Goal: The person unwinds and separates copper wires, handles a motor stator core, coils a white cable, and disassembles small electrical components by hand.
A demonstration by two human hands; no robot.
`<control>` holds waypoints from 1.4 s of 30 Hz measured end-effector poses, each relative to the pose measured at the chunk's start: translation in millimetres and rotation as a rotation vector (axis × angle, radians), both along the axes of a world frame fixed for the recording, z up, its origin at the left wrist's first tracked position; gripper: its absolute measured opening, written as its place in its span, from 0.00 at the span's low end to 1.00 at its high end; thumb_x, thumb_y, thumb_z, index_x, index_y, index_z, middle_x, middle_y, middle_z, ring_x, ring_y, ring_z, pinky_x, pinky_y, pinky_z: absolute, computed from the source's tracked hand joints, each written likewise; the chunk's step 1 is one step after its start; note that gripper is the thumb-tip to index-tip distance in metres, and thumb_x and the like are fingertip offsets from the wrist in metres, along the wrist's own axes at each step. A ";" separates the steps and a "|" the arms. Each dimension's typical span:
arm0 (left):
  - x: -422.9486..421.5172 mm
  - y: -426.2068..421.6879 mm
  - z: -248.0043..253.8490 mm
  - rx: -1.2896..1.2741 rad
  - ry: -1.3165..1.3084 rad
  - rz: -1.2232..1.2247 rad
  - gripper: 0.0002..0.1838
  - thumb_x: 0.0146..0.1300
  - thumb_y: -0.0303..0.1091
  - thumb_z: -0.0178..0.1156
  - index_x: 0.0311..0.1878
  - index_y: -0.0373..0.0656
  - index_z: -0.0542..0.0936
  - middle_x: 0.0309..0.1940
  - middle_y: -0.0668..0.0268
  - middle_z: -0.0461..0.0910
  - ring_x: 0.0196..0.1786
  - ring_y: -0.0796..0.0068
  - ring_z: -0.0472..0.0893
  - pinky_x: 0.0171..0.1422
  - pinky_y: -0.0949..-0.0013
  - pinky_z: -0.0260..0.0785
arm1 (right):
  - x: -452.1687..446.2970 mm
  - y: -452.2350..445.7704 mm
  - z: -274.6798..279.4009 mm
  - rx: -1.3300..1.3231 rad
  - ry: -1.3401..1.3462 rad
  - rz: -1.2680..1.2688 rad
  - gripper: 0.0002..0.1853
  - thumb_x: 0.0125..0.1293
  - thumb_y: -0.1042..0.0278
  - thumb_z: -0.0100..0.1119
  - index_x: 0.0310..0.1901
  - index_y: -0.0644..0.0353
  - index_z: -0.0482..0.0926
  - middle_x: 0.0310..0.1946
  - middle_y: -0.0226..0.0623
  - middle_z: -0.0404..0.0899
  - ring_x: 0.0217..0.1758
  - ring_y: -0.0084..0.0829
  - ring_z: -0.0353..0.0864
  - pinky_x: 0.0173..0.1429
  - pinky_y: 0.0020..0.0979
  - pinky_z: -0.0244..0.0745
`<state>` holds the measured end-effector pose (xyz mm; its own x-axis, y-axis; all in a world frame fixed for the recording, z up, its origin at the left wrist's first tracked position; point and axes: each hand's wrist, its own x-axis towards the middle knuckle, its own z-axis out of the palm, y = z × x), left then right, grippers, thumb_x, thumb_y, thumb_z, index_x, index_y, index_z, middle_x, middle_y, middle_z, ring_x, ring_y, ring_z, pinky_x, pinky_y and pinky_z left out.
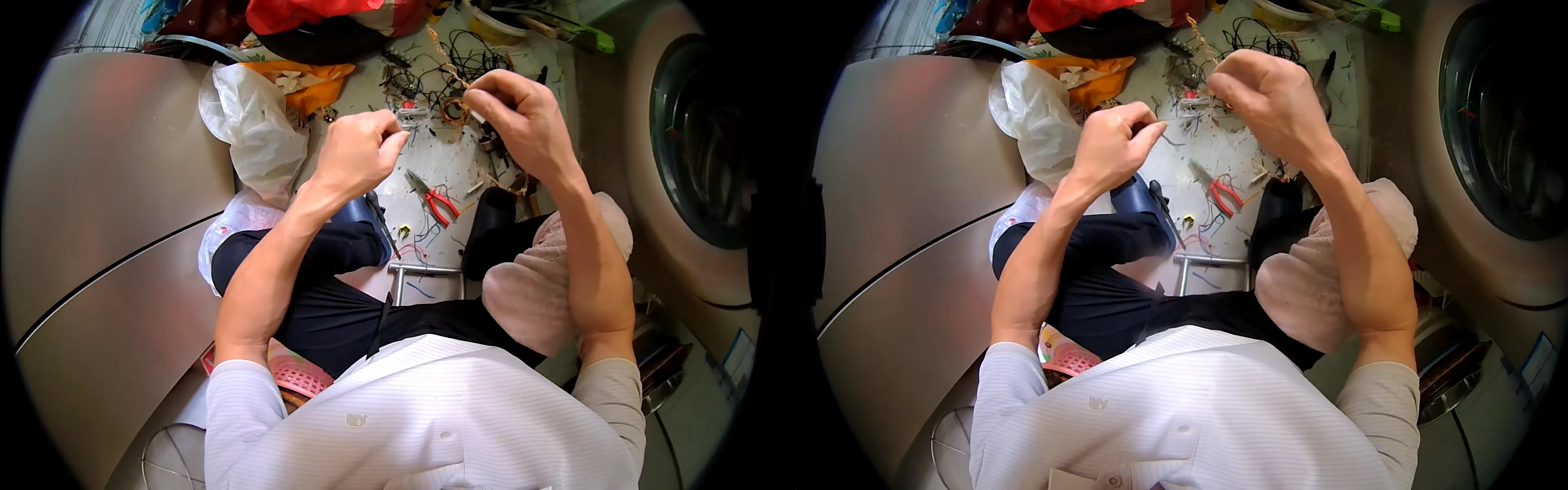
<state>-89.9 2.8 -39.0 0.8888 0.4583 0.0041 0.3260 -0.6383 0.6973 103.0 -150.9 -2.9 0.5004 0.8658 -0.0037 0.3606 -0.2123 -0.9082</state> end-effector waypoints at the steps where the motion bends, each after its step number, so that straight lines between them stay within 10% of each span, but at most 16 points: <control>1: 0.3 -0.1 -5.1 0.004 -0.004 -0.002 0.10 0.62 0.33 0.68 0.33 0.35 0.83 0.25 0.53 0.82 0.27 0.58 0.82 0.35 0.62 0.73 | 3.9 -0.9 2.2 0.003 -0.004 -0.027 0.11 0.69 0.65 0.65 0.42 0.66 0.84 0.30 0.37 0.85 0.32 0.26 0.80 0.41 0.30 0.76; 13: -47.4 8.4 -192.0 0.086 0.597 0.098 0.15 0.62 0.34 0.64 0.49 0.38 0.83 0.53 0.43 0.81 0.55 0.39 0.82 0.59 0.44 0.76 | 18.3 -10.5 16.3 0.063 0.130 -0.096 0.13 0.69 0.63 0.64 0.41 0.69 0.83 0.27 0.26 0.79 0.30 0.15 0.72 0.35 0.22 0.67; 26: -67.2 -73.6 -313.2 0.156 0.642 -0.013 0.07 0.62 0.28 0.58 0.39 0.38 0.82 0.44 0.49 0.81 0.48 0.46 0.84 0.52 0.47 0.79 | 24.1 -22.7 23.4 0.020 0.223 -0.136 0.09 0.70 0.69 0.63 0.41 0.68 0.83 0.31 0.31 0.85 0.36 0.19 0.80 0.43 0.23 0.74; 37: -23.2 -2.1 -226.1 0.067 0.395 0.236 0.11 0.61 0.32 0.58 0.41 0.42 0.88 0.34 0.53 0.88 0.37 0.52 0.87 0.46 0.54 0.80 | 20.2 -10.1 19.2 0.070 0.252 -0.105 0.09 0.71 0.69 0.63 0.40 0.68 0.83 0.30 0.28 0.82 0.34 0.17 0.77 0.40 0.22 0.73; 42: 17.2 38.4 -100.3 -0.886 0.023 0.392 0.12 0.71 0.34 0.62 0.48 0.34 0.83 0.33 0.61 0.86 0.31 0.75 0.84 0.37 0.72 0.77 | 17.2 1.3 12.6 0.088 0.301 -0.057 0.10 0.72 0.67 0.62 0.40 0.67 0.83 0.26 0.22 0.75 0.27 0.14 0.68 0.30 0.22 0.66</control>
<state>-72.7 41.2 -139.2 0.6675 0.5509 -0.5009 0.4230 0.2730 0.8640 120.3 -149.6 9.7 0.5363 0.8397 -0.0852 0.0624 -0.1401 -0.9882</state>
